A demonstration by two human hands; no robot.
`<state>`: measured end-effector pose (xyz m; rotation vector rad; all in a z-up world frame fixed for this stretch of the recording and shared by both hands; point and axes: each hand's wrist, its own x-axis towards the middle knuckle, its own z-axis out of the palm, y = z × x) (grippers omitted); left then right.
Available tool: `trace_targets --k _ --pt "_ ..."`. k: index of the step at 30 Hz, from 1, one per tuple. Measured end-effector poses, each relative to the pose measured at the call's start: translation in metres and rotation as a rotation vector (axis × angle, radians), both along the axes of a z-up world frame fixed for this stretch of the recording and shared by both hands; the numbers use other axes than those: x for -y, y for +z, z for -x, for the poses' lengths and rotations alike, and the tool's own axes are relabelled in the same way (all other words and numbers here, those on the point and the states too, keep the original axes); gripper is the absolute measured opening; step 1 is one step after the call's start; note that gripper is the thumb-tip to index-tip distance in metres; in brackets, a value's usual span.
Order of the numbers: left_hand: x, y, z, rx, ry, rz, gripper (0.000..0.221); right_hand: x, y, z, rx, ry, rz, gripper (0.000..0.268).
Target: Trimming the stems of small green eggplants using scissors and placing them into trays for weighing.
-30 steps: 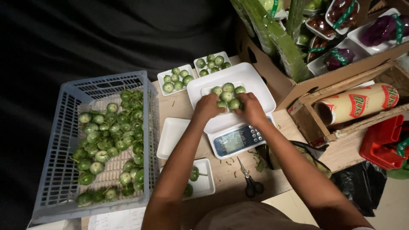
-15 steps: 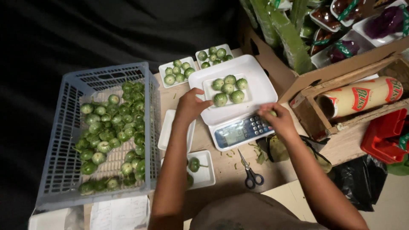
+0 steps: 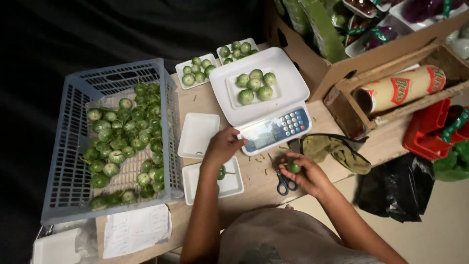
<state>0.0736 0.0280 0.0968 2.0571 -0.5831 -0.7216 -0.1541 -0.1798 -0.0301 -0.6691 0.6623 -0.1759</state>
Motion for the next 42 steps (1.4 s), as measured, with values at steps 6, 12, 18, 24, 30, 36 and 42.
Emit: trace_targets --k 6,12,18,24,30,36,42 --pt "-0.011 -0.042 0.022 -0.106 -0.084 -0.027 0.053 -0.038 0.052 0.000 0.321 0.012 -0.060 0.073" --pt "-0.038 -0.059 0.044 -0.062 -0.172 -0.064 0.042 -0.060 0.013 -0.013 0.141 0.061 0.556 0.062" --pt "-0.095 -0.103 0.033 -0.057 -0.027 0.039 0.035 -0.104 0.025 -0.040 0.015 0.158 1.081 0.065" --pt "-0.140 -0.064 0.030 -0.028 0.042 -0.043 0.033 -0.148 -0.012 -0.070 -0.093 0.573 1.698 0.055" --pt "-0.146 -0.066 0.022 -0.068 0.034 0.004 0.030 -0.165 -0.032 -0.076 -0.200 0.675 1.755 0.055" --pt "-0.126 -0.062 0.002 -0.002 -0.050 0.016 0.028 -0.165 0.004 -0.069 -0.185 0.656 1.636 0.060" --pt "-0.077 -0.057 -0.028 0.027 -0.061 0.104 0.026 -0.116 0.073 -0.093 -0.294 0.390 1.383 0.034"
